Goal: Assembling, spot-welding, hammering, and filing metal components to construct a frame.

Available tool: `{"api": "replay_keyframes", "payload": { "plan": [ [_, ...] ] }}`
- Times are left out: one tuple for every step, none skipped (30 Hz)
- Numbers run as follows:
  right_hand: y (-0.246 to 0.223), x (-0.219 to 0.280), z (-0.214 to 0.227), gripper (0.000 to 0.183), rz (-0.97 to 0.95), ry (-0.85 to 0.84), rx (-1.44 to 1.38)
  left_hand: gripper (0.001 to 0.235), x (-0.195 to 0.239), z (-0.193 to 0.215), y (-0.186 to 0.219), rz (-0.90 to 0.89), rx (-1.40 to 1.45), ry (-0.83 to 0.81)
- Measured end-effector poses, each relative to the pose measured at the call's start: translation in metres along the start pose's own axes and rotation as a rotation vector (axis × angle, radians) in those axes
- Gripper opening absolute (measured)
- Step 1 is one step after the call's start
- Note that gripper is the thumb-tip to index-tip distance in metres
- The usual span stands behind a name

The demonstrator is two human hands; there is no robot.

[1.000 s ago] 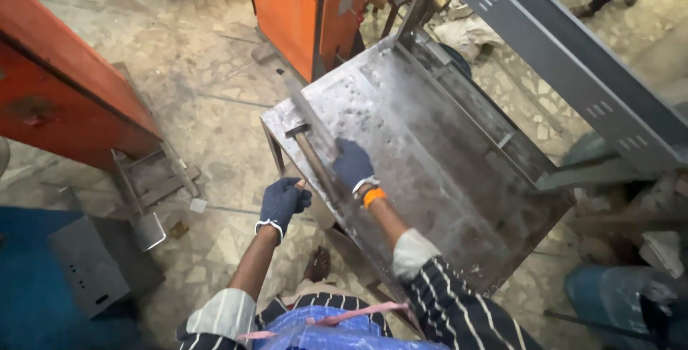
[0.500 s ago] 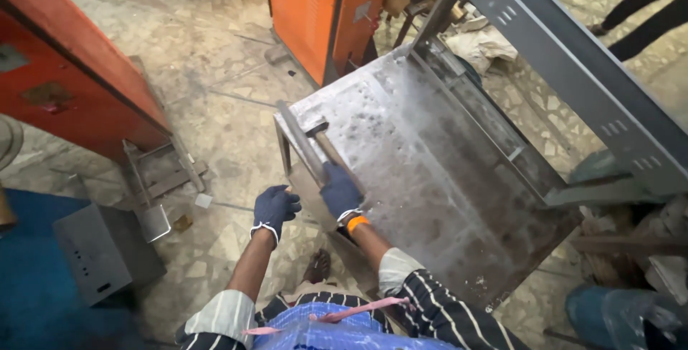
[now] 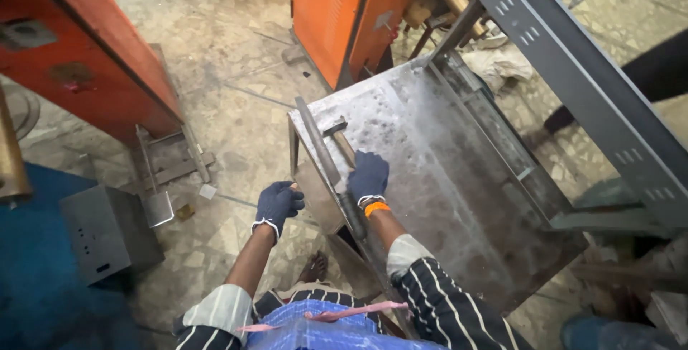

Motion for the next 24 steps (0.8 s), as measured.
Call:
{"api": "replay_keyframes", "payload": {
  "plan": [
    [-0.001,-0.005,0.001,0.028,0.010,-0.002,-0.001,0.038,0.003,0.004,0.000,-0.002,0.006,0.008],
    [-0.001,-0.010,-0.003,0.025,0.013,-0.046,-0.003,0.038,0.005,0.010,-0.001,0.012,0.006,0.029],
    [-0.003,-0.016,-0.006,0.023,0.020,-0.091,-0.003,0.038,0.008,0.016,-0.003,0.025,0.008,0.051],
    [-0.007,-0.021,-0.006,0.023,0.032,-0.093,-0.003,0.038,0.009,0.022,-0.005,0.023,0.016,0.061],
    [-0.014,-0.024,0.002,0.023,0.078,-0.002,-0.065,0.038,0.011,0.027,-0.007,0.011,0.042,0.064],
    [-0.019,-0.026,0.010,0.023,0.122,0.089,-0.127,0.038,0.012,0.032,-0.009,-0.001,0.067,0.067],
    [-0.021,-0.029,0.008,0.023,0.129,0.085,-0.128,0.038,0.013,0.036,-0.012,0.000,0.072,0.073],
    [-0.021,-0.033,-0.001,0.023,0.121,-0.005,-0.176,0.038,0.013,0.041,-0.016,0.014,0.063,0.086],
    [-0.022,-0.038,-0.011,0.024,0.112,-0.092,-0.223,0.038,0.013,0.046,-0.019,0.027,0.053,0.098],
    [-0.006,-0.036,-0.034,0.024,0.117,-0.093,-0.224,0.038,0.017,0.047,-0.016,0.026,0.055,0.103],
    [0.012,-0.031,-0.041,0.023,0.110,0.094,-0.271,0.038,0.022,0.050,-0.014,0.026,0.055,0.109],
    [0.031,-0.024,-0.049,0.025,0.102,0.280,-0.317,0.038,0.027,0.052,-0.012,0.026,0.054,0.115],
    [0.036,-0.015,-0.047,0.025,0.110,0.275,-0.319,0.038,0.029,0.058,-0.014,0.027,0.060,0.123],
    [0.053,-0.008,-0.048,0.028,0.005,0.264,-0.438,0.038,0.030,0.063,-0.015,0.010,0.081,0.130],
    [0.070,0.001,-0.051,0.033,-0.102,0.251,-0.555,0.038,0.031,0.068,-0.016,-0.007,0.102,0.136],
    [0.063,0.005,-0.035,0.033,-0.095,0.245,-0.556,0.038,0.032,0.074,-0.020,-0.006,0.108,0.143],
    [0.058,0.008,-0.020,0.037,-0.142,0.211,-0.399,0.037,0.033,0.080,-0.023,0.005,0.114,0.162],
    [0.054,0.012,-0.006,0.046,-0.187,0.178,-0.241,0.037,0.033,0.085,-0.027,0.016,0.120,0.180],
    [0.053,0.009,-0.011,0.046,-0.177,0.175,-0.240,0.037,0.032,0.087,-0.031,0.015,0.127,0.186],
    [0.057,0.007,-0.024,0.041,-0.248,0.077,-0.203,0.037,0.032,0.088,-0.035,0.011,0.140,0.180],
    [0.058,0.004,-0.040,0.037,-0.316,-0.021,-0.169,0.036,0.033,0.093,-0.038,0.006,0.151,0.177],
    [0.069,-0.001,-0.063,0.037,-0.304,-0.024,-0.171,0.036,0.034,0.093,-0.040,0.003,0.157,0.189],
    [0.074,-0.012,-0.085,0.027,-0.271,-0.015,-0.038,0.036,0.034,0.093,-0.041,0.004,0.177,0.168],
    [0.079,-0.022,-0.106,0.017,-0.238,-0.003,0.095,0.036,0.035,0.093,-0.041,0.005,0.197,0.147]
  ]
}}
Point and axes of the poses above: each hand's wrist, its own x-axis away from the middle knuckle, its own z-axis out of the back of the hand, y = z × x, the point moved 9 cm from there along -x, towards the middle knuckle, and after that the axes turned 8 degrees about -y, right-handed, at the moved point
